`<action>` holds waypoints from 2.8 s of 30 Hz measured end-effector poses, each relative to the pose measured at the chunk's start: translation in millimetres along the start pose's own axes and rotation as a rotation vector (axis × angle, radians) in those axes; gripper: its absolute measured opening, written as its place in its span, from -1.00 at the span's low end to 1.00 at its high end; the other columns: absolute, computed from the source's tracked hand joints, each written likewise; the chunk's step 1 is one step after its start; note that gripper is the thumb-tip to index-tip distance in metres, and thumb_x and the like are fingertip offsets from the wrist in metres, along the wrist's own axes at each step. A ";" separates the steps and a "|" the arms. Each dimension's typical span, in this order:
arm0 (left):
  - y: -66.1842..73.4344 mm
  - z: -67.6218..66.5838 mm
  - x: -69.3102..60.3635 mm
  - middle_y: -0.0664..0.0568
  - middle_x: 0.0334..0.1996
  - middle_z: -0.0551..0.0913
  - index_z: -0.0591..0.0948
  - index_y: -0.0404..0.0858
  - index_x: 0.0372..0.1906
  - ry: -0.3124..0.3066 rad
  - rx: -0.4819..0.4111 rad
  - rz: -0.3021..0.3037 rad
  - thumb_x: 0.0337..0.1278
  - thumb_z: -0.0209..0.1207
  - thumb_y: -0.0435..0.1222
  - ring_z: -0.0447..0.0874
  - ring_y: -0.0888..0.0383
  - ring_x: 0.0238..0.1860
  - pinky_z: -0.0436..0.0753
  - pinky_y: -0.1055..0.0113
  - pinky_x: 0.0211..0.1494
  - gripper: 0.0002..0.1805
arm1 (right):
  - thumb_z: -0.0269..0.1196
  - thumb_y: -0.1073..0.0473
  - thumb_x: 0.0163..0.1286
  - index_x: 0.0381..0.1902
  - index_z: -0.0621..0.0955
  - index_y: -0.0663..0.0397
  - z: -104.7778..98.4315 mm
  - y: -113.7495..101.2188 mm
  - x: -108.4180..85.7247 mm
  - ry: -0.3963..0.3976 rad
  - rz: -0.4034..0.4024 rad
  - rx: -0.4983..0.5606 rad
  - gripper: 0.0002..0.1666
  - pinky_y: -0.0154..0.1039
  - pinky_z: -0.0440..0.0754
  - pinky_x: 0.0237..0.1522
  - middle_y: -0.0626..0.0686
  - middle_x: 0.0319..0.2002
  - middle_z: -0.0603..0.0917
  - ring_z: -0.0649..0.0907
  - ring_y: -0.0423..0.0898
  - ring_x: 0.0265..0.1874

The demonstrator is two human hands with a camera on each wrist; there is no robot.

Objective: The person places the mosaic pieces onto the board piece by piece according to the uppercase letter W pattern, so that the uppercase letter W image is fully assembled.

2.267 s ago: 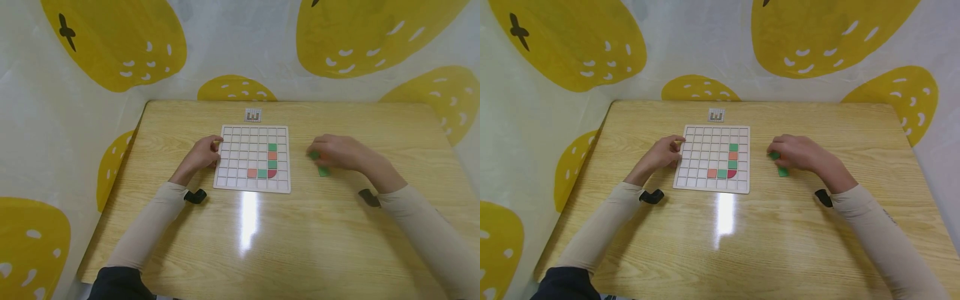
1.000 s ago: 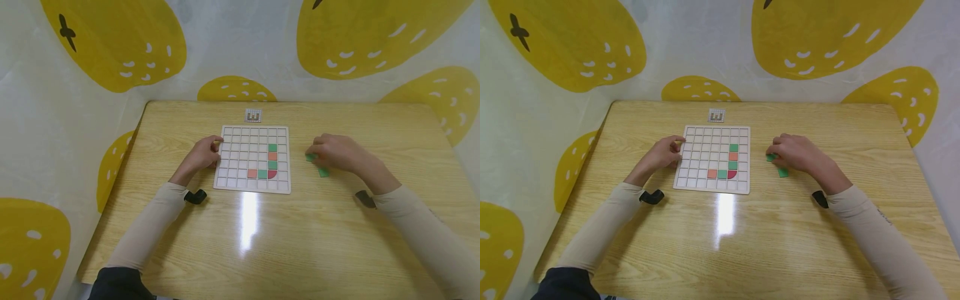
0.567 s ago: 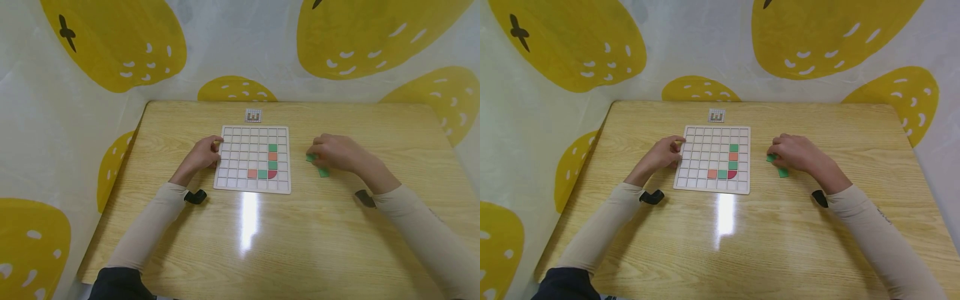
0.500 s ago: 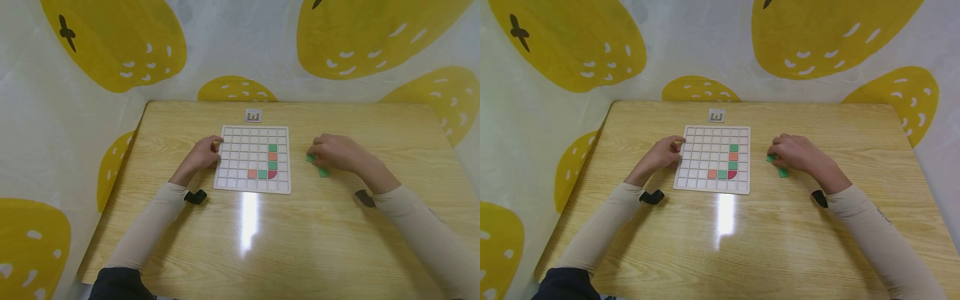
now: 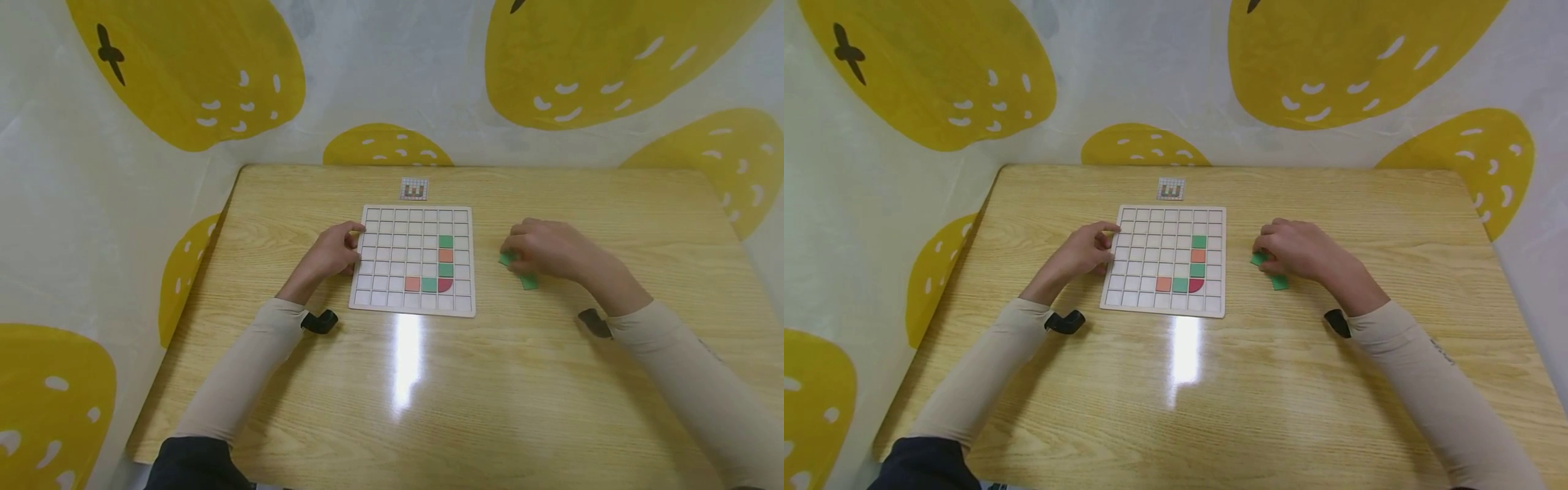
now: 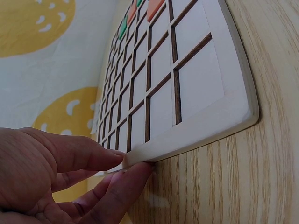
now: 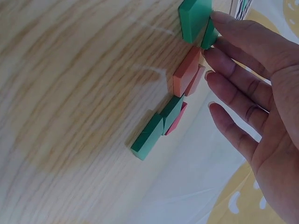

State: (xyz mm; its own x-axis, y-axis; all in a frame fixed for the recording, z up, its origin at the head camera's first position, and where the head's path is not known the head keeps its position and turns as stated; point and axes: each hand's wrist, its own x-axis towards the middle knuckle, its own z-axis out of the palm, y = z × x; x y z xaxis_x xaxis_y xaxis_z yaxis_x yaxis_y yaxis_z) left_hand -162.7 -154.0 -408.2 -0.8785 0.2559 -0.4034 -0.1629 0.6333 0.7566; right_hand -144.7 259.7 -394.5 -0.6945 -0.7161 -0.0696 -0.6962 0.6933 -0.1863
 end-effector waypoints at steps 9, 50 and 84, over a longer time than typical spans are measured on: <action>-1.5 0.5 1.3 -0.19 -0.08 0.48 0.41 -0.22 0.43 0.005 0.002 -0.005 0.24 0.16 -0.56 0.52 -0.04 -0.17 0.77 0.25 -0.31 -0.36 | 0.48 0.18 0.14 -0.22 0.75 -0.02 1.3 1.0 3.6 -0.025 0.021 0.022 -0.78 -0.21 0.56 -0.39 -0.12 -0.42 0.58 0.51 -0.16 -0.38; 0.8 -0.4 0.1 -0.17 -0.09 0.48 0.39 -0.21 0.45 0.004 -0.009 -0.013 0.25 0.16 -0.55 0.52 -0.01 -0.20 0.78 0.23 -0.28 -0.34 | 0.45 0.04 0.23 -0.07 0.69 -0.07 -14.4 -28.1 58.5 -0.024 -0.102 0.112 -0.68 -0.13 0.68 -0.19 -0.10 -0.17 0.70 0.65 -0.13 -0.16; -2.3 -0.8 0.7 -0.16 -0.14 0.46 0.40 -0.23 0.44 -0.002 -0.023 0.014 0.22 0.17 -0.57 0.50 -0.01 -0.21 0.78 0.23 -0.31 -0.33 | 0.42 -0.02 0.26 -0.05 0.68 -0.08 3.3 -59.6 106.1 -0.081 -0.198 0.203 -0.67 -0.18 0.62 -0.19 -0.10 -0.15 0.68 0.59 -0.16 -0.16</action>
State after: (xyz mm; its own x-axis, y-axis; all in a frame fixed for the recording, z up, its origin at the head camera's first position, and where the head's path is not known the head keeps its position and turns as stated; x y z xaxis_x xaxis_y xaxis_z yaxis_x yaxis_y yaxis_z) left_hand -163.3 -155.8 -409.9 -0.8799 0.2662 -0.3936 -0.1607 0.6129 0.7737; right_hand -176.3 142.2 -394.0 -0.5265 -0.8455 -0.0886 -0.7603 0.5150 -0.3959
